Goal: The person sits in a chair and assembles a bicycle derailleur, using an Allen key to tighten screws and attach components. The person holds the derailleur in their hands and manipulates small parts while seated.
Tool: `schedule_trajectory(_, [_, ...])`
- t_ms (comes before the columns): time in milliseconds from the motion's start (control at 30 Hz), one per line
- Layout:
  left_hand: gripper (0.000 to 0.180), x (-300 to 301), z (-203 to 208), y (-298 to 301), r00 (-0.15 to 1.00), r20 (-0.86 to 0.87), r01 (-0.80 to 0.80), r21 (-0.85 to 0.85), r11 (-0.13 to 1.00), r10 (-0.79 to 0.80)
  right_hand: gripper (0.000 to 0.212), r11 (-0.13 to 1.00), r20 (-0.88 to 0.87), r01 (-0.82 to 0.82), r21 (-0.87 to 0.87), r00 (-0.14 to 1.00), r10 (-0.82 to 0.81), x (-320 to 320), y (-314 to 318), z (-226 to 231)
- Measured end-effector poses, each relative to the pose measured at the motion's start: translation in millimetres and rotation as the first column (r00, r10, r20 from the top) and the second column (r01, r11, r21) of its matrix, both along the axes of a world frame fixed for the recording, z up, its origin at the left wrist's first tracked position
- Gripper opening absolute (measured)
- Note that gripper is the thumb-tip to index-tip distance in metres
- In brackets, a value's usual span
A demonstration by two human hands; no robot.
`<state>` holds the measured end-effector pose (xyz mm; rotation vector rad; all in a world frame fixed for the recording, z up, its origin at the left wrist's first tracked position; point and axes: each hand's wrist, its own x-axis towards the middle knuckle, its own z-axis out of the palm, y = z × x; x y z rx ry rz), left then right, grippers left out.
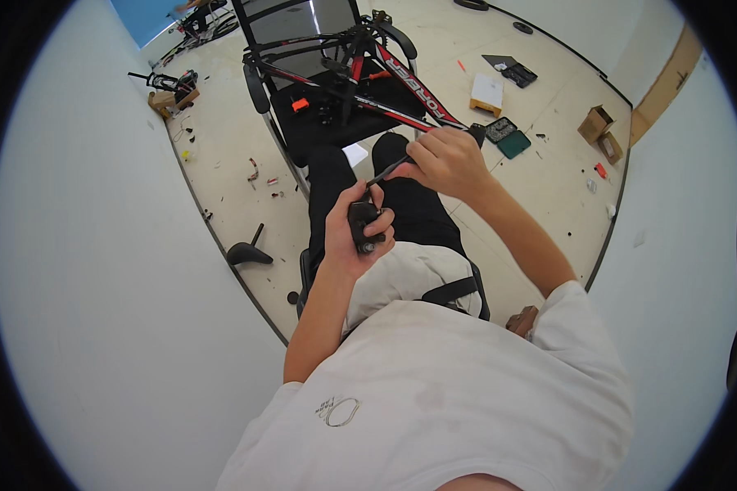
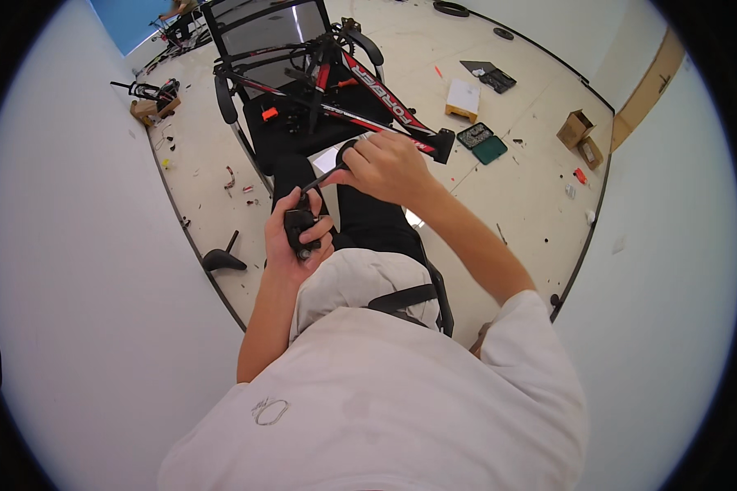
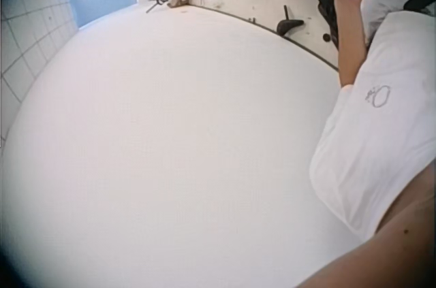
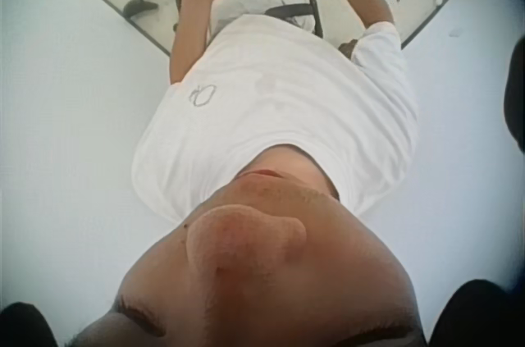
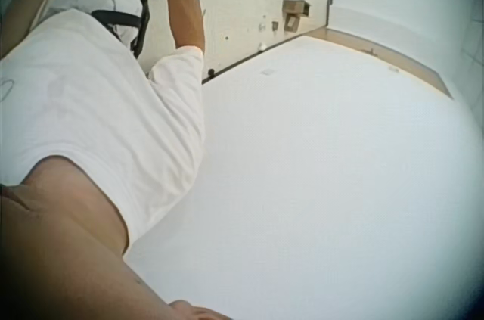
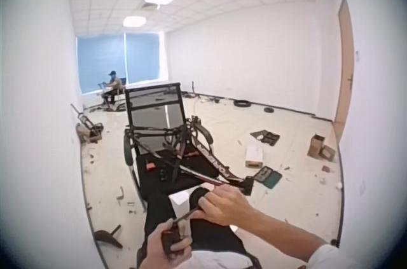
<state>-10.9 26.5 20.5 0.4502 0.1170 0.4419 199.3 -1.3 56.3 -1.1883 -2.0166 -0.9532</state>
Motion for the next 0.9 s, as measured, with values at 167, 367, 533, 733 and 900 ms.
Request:
schedule_trajectory(167, [0.035,1,7,0,0.948,-0.292,-0.085,0.154,0.984,0.127,0.038,0.998,-0.225,-0.005,-0.064,0.974,-0.010,-3,-9,-33])
schedule_trajectory(367, [0.017,17,6,-18,0.837,-0.270,-0.268,0.556,0.787,0.476,0.024,0.972,-0.406,-0.113,-0.206,0.914,0.020,1,-15,-48])
schedule_trajectory(533, [0.021,19,8,-25,0.874,-0.195,-0.303,0.498,0.813,0.445,0.028,0.990,-0.391,-0.135,0.035,0.910,0.137,-6,4,-57])
schedule_trajectory(733, [0.019,20,5,-26,0.809,-0.132,-0.385,0.618,0.686,0.573,0.023,0.980,-0.470,-0.180,-0.082,0.874,0.121,-15,11,-73])
schedule_trajectory(900, [0.022,21,-1,-11,0.705,-0.126,-0.467,0.658,0.591,0.697,0.022,0.973,-0.646,-0.217,-0.080,0.754,0.115,-46,23,-89])
